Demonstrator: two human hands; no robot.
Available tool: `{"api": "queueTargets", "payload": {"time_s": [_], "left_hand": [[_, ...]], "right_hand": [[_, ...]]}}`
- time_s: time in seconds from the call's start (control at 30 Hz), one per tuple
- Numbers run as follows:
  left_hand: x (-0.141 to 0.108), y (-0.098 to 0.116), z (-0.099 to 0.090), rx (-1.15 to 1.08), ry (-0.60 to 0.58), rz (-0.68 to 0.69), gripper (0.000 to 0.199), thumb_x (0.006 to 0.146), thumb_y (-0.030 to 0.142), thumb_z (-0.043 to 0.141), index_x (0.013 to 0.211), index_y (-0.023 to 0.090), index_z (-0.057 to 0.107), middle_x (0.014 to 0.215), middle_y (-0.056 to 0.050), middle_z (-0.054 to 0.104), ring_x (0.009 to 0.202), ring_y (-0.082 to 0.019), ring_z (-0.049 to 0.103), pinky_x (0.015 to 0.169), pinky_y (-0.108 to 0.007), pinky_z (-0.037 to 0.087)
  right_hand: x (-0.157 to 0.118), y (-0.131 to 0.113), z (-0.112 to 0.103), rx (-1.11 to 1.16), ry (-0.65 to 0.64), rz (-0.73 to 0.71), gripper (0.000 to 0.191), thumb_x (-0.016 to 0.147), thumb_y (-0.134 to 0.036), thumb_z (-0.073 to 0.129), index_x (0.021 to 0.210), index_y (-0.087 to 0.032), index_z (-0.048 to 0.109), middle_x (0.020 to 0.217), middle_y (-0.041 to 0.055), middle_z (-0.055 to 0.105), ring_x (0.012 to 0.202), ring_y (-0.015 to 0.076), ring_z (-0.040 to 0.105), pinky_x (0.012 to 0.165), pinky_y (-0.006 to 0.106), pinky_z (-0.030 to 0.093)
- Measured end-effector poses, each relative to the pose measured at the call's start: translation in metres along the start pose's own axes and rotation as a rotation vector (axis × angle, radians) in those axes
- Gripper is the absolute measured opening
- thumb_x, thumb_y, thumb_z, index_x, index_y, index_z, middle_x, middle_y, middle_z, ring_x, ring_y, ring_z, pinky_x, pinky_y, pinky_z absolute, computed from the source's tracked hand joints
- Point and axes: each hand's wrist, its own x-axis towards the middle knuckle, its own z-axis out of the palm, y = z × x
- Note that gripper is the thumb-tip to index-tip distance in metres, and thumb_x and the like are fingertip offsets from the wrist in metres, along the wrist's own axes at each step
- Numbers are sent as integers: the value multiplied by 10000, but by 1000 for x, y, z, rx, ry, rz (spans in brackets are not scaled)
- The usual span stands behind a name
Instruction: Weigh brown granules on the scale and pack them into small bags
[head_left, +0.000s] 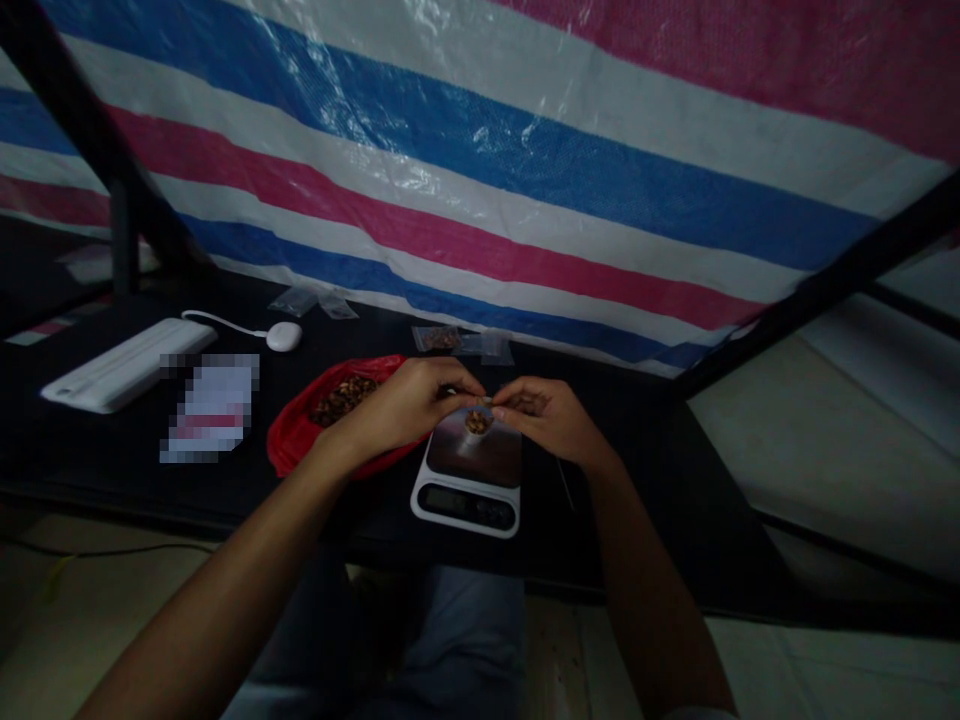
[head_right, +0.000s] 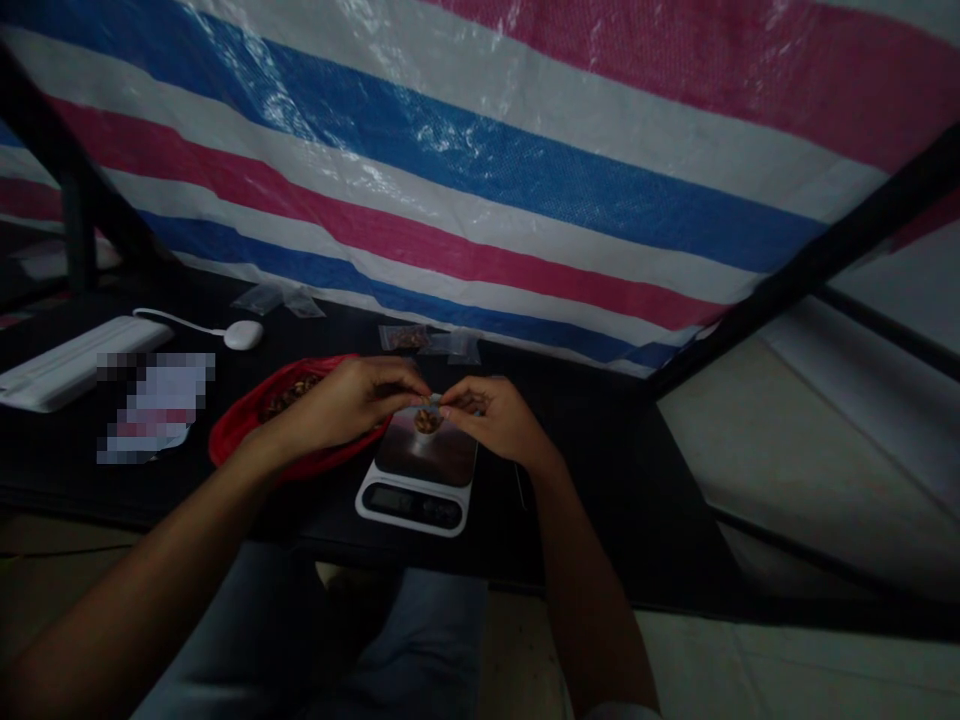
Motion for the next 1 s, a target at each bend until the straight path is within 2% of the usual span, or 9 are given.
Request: {"api": "queueTargets", "payload": {"time_s": [0.17, 0.27, 0.47, 0.67, 0.87, 1.0], "left_hand": [[-2, -2, 5, 54, -28, 48, 152, 950, 137, 632, 991, 178, 773, 991, -46, 760, 944, -169, 691, 864, -270, 496], [-3, -2, 8, 66, -44, 61, 197, 952, 112, 610, 1026, 182, 779, 1004, -57, 754, 954, -180, 692, 876, -290, 502], [-3, -1, 11, 14, -10, 74, 212, 943, 103, 618, 1060, 192, 772, 1005, -48, 761, 951, -174, 695, 882, -293, 509], [-5, -2, 16, -23, 10, 38, 196, 934, 104, 624, 1049, 184, 762, 1025, -52, 767, 978, -179, 703, 894, -293, 513], [-12, -5, 22, -147, 61, -19, 133, 947, 191, 637, 1019, 188, 749, 999, -49, 778, 945, -178, 720, 874, -291, 538], [-16, -7, 23, -176, 87, -34, 160, 918, 216, 684, 1064, 187, 743, 1055, -57, 777, 991, -188, 715, 916, -304, 534]], "right_hand": [[-1, -1, 2, -230, -13, -46, 135, 833, -277, 732, 920, -186, 779, 870, 54, 777, 755, 170, 695, 674, 283, 517], [-1, -5, 1, -297, -39, -89, 115, 854, -253, 711, 917, -191, 786, 913, 52, 772, 786, 164, 688, 686, 277, 505], [-1, -7, 1, -246, -86, -109, 134, 899, -270, 681, 938, -197, 786, 958, 55, 758, 871, 172, 705, 784, 291, 537], [-1, 0, 2, -129, -50, -15, 153, 844, -322, 749, 919, -188, 760, 904, 48, 762, 813, 175, 709, 745, 293, 553], [-1, -1, 0, -149, -73, 10, 144, 864, -331, 732, 918, -203, 768, 920, 42, 770, 858, 186, 718, 784, 300, 552], [-1, -1, 1, -167, -59, 8, 174, 893, -355, 691, 950, -205, 759, 940, 45, 775, 879, 192, 716, 794, 302, 548]]}}
